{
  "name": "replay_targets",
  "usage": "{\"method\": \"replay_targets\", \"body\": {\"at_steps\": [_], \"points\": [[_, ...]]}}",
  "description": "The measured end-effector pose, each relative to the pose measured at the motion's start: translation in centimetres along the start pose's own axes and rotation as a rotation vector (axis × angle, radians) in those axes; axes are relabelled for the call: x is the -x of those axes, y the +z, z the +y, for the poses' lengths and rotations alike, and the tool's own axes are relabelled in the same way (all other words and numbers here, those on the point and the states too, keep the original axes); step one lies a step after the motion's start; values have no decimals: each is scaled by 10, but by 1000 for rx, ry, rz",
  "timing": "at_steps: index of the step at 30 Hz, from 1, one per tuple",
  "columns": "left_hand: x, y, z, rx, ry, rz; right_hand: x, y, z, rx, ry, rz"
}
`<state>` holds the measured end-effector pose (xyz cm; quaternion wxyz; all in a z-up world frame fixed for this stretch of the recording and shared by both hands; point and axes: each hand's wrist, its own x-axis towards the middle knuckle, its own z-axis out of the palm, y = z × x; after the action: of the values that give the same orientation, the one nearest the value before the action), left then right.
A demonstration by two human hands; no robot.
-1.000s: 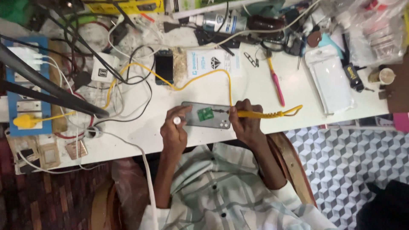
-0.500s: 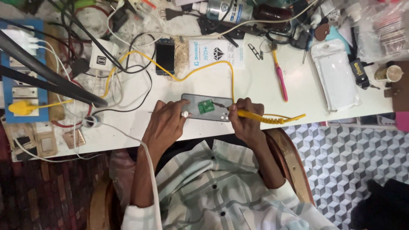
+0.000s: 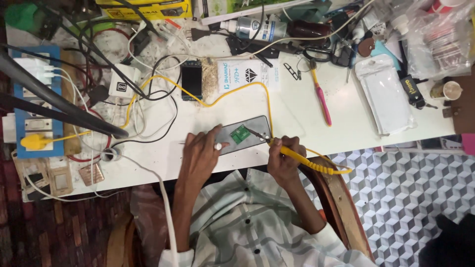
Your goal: The person uses a soldering iron and solder wire to work on a small green circuit board placed on a smartphone. They repeatedly apply heat and solder to specific points on the board.
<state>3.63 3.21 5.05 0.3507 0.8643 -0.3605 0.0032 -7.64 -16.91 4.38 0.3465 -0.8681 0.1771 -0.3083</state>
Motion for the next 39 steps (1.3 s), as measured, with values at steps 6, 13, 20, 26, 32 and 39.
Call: {"method": "replay_targets", "body": {"at_steps": [6,13,20,26,32,39], "points": [[7,38,4,992,-215,274,0,8,-11,-220,68,94],[8,61,-1,1116,-201,394,5,11,-8,-138,73,132],[5,63,-9,1153,-147,418,11,14,-4,-201,43,169],[5,68,-14,1152,-132,411,17,10,-2,-175,17,135],[7,67,-17,1223,-150,461,15,13,-2,-213,45,118],[10,71,-19,1102,-126,415,27,17,10,-27,60,142]]}}
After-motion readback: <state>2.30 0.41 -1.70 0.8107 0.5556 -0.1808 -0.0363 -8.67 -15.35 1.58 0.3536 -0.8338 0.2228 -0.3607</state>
